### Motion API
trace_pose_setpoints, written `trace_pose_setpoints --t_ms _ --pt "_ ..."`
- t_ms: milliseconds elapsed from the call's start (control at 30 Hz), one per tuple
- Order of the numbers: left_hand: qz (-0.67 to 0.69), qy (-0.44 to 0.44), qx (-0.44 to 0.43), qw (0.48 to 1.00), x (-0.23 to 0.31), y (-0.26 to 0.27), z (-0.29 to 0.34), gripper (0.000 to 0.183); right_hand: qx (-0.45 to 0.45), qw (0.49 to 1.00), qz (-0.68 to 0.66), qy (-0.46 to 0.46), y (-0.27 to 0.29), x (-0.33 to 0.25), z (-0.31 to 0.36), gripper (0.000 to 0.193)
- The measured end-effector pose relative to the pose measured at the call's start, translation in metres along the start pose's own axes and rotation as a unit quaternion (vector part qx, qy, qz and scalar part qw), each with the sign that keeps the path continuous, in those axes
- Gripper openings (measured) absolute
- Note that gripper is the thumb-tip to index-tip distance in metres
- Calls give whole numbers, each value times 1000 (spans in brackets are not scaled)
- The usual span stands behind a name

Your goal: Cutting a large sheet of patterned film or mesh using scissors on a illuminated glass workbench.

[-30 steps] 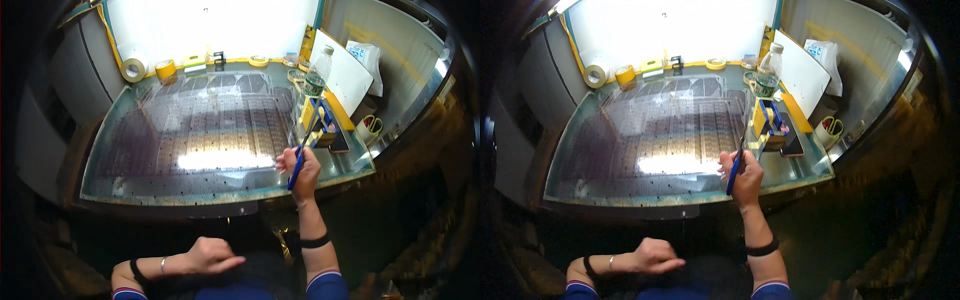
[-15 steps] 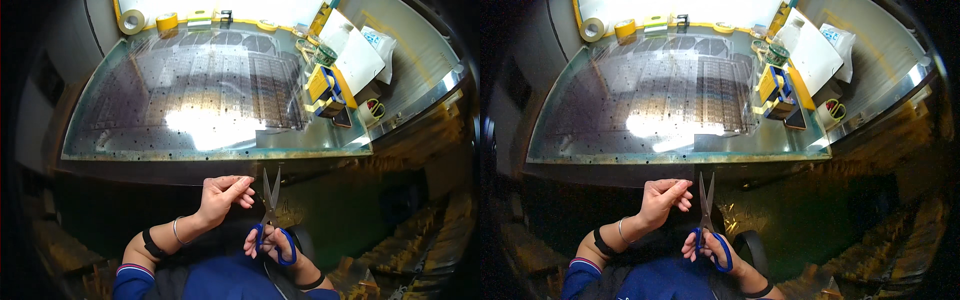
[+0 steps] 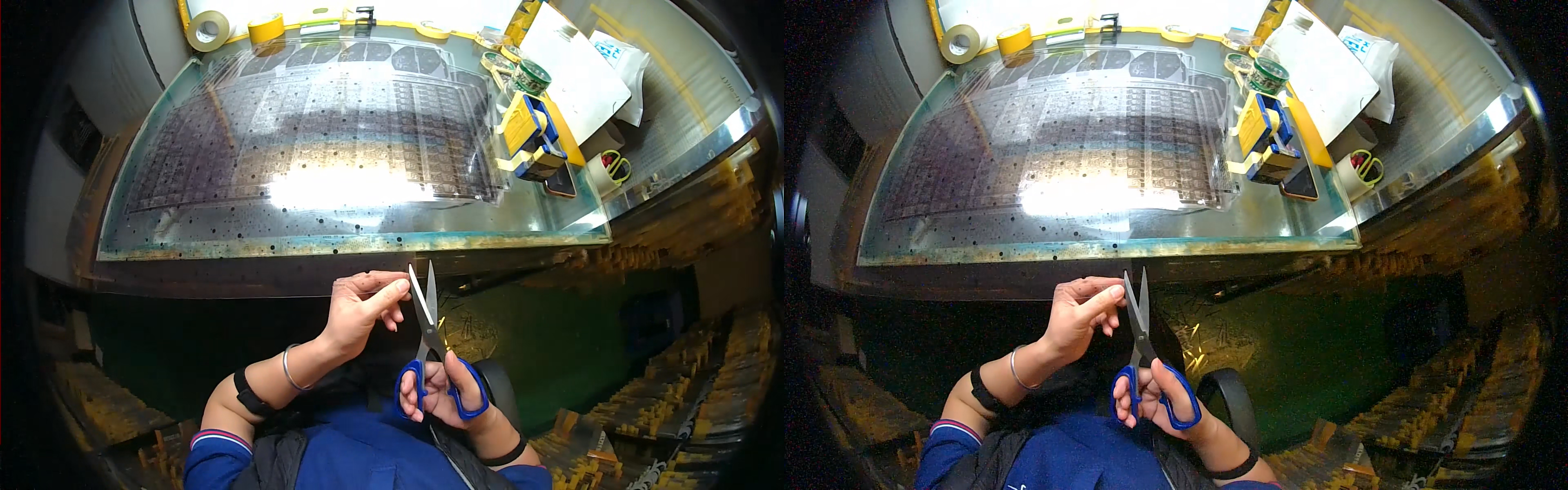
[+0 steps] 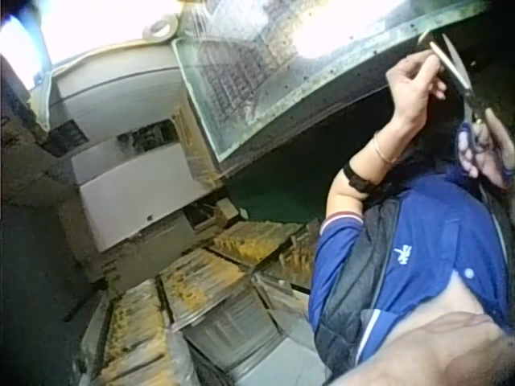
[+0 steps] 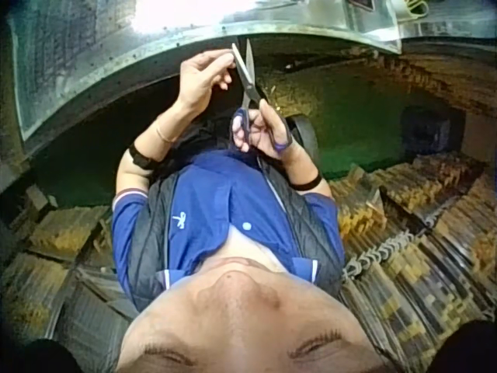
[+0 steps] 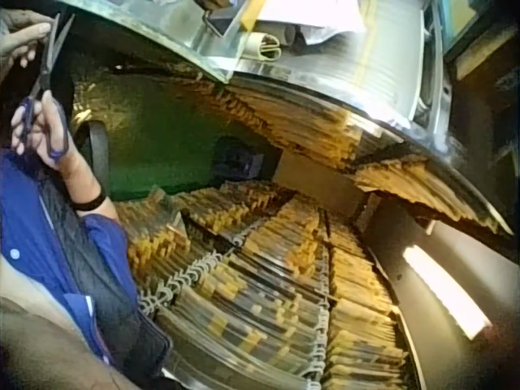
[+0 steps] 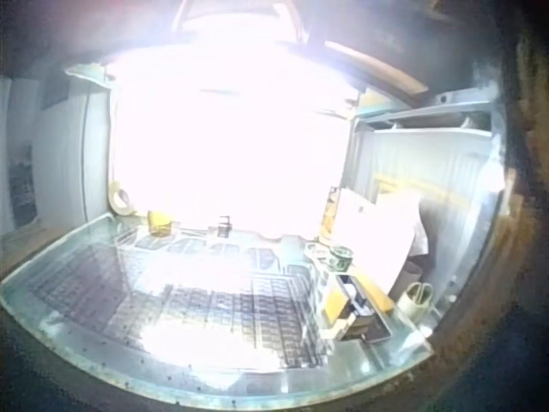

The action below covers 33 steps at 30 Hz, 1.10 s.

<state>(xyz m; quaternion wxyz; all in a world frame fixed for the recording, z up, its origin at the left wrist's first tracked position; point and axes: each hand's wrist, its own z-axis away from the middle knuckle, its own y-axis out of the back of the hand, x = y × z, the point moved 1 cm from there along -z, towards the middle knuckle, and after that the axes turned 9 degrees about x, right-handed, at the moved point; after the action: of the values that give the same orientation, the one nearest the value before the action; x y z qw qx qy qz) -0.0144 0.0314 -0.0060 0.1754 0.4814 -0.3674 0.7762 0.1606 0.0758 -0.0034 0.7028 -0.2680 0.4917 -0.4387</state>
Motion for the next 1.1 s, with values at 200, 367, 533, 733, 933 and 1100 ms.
trace_pose_setpoints --t_ms 200,367,533,733,933,1100 --pt "-23 -21 6 999 -2 -2 3 21 84 994 61 18 -9 3 1 58" --pt "-7 -35 3 999 -5 -4 6 20 222 955 188 59 -26 7 0 44" --pt "-22 -46 -7 999 -3 -6 7 20 249 943 205 78 -25 12 -4 37" --pt "-34 -56 -15 998 -3 -7 8 20 276 929 232 87 -29 12 -3 34" --pt "-43 -61 -10 997 -4 -3 10 19 288 919 257 84 -26 14 -2 32" --pt "-44 -48 -6 998 -5 -3 15 19 310 909 255 108 -25 12 -6 31"
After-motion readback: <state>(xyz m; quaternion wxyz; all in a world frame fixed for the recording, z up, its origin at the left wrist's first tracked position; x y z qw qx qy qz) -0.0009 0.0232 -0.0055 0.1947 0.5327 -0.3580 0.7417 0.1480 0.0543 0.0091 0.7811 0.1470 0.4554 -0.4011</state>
